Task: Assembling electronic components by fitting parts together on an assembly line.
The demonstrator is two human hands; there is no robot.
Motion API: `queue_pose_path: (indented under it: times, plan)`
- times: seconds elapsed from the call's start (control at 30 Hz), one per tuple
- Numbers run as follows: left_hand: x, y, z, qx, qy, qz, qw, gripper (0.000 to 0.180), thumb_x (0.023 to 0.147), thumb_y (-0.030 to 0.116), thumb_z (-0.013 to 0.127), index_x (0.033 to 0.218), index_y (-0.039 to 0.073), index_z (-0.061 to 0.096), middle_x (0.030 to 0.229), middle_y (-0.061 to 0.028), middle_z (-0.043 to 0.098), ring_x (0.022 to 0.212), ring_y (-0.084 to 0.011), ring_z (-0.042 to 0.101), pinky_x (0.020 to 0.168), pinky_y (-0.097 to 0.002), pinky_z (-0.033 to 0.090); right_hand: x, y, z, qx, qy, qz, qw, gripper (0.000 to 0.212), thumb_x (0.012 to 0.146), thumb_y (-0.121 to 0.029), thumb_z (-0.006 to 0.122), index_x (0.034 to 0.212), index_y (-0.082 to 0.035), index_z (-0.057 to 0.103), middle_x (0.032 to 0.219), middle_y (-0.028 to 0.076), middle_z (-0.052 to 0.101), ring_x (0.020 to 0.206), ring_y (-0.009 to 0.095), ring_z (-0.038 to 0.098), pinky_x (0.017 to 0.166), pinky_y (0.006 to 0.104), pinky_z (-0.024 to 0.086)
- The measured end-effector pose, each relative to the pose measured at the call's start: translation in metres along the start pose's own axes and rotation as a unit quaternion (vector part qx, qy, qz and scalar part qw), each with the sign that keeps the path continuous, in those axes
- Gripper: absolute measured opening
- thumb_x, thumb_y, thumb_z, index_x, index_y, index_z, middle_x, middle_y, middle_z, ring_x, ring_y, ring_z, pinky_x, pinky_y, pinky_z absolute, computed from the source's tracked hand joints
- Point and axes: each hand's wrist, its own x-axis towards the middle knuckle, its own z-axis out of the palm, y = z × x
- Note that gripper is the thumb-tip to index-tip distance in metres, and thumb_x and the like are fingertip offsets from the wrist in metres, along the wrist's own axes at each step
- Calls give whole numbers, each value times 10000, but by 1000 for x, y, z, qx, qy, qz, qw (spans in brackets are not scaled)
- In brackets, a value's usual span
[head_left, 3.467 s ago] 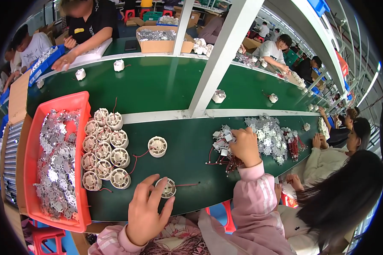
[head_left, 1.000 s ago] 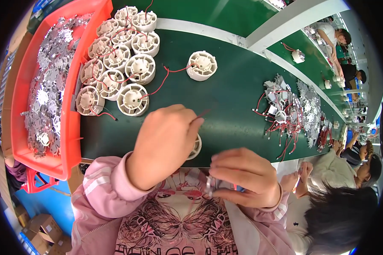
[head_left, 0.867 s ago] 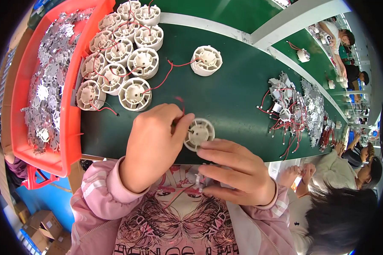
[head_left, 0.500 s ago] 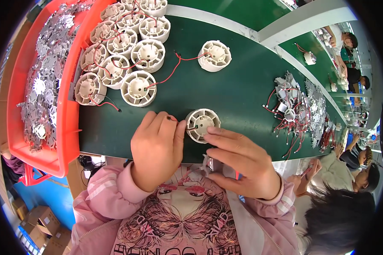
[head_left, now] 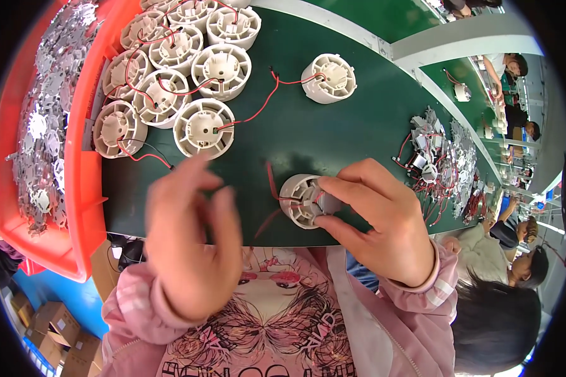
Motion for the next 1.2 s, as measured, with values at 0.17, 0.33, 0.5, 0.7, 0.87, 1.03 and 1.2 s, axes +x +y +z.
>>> queue_pose_path:
  times: [0.17, 0.33, 0.5, 0.7, 0.87, 1.03, 1.2]
  plan:
    - [11, 12, -16, -63, -140, 375, 914, 468, 695, 64, 738, 1098, -74, 544, 1066, -161, 595, 903, -319, 578, 765, -424, 476, 6, -8, -1, -17, -12, 2, 1000, 417, 611, 38, 780, 1006, 25, 645, 924, 128, 587, 740, 245, 608, 634, 306, 507]
    - [14, -15, 25, -14, -203, 294, 934, 639, 598, 104, 785, 1164, -55, 535, 1160, -163, 554, 974, -338, 557, 819, -432, 468, 2, -8, 3, 15, -3, 30, 999, 440, 593, 38, 794, 1009, 27, 653, 929, 126, 587, 731, 229, 601, 627, 292, 503]
    - [9, -21, 29, -42, -222, 229, 947, 716, 548, 125, 806, 1193, -28, 537, 1100, -154, 562, 955, -334, 564, 813, -421, 474, 1, -11, 4, 50, -4, 57, 997, 470, 578, 40, 800, 1025, 22, 656, 935, 125, 586, 731, 216, 599, 624, 279, 499]
    - [7, -22, 34, -56, -199, 220, 953, 694, 539, 115, 805, 1172, -17, 554, 1038, -148, 566, 908, -324, 575, 775, -396, 488, 3, -17, 5, 13, -24, 50, 998, 467, 576, 38, 799, 1022, 19, 660, 941, 128, 587, 745, 219, 599, 628, 282, 497]
    - [5, -26, 36, -74, -186, 214, 956, 663, 548, 124, 803, 1145, -33, 560, 1026, -158, 565, 873, -323, 585, 749, -392, 497, 1, -20, 13, -23, -12, 45, 999, 489, 573, 34, 801, 1040, 19, 656, 958, 127, 579, 766, 226, 595, 635, 290, 495]
    - [2, -26, 38, -99, -162, 211, 959, 634, 579, 148, 800, 1131, -46, 557, 1019, -164, 561, 869, -317, 589, 751, -388, 499, -4, 0, 14, -6, -4, -4, 1000, 398, 630, 65, 728, 1018, 17, 654, 941, 115, 546, 755, 207, 543, 630, 292, 458]
    - [1, -29, 39, -130, -166, 223, 952, 628, 608, 177, 795, 1137, -51, 545, 1022, -157, 544, 886, -306, 586, 770, -382, 496, -25, 20, 21, 306, 17, 135, 942, 381, 669, 96, 699, 1035, -8, 676, 990, 71, 512, 788, 133, 490, 679, 236, 400]
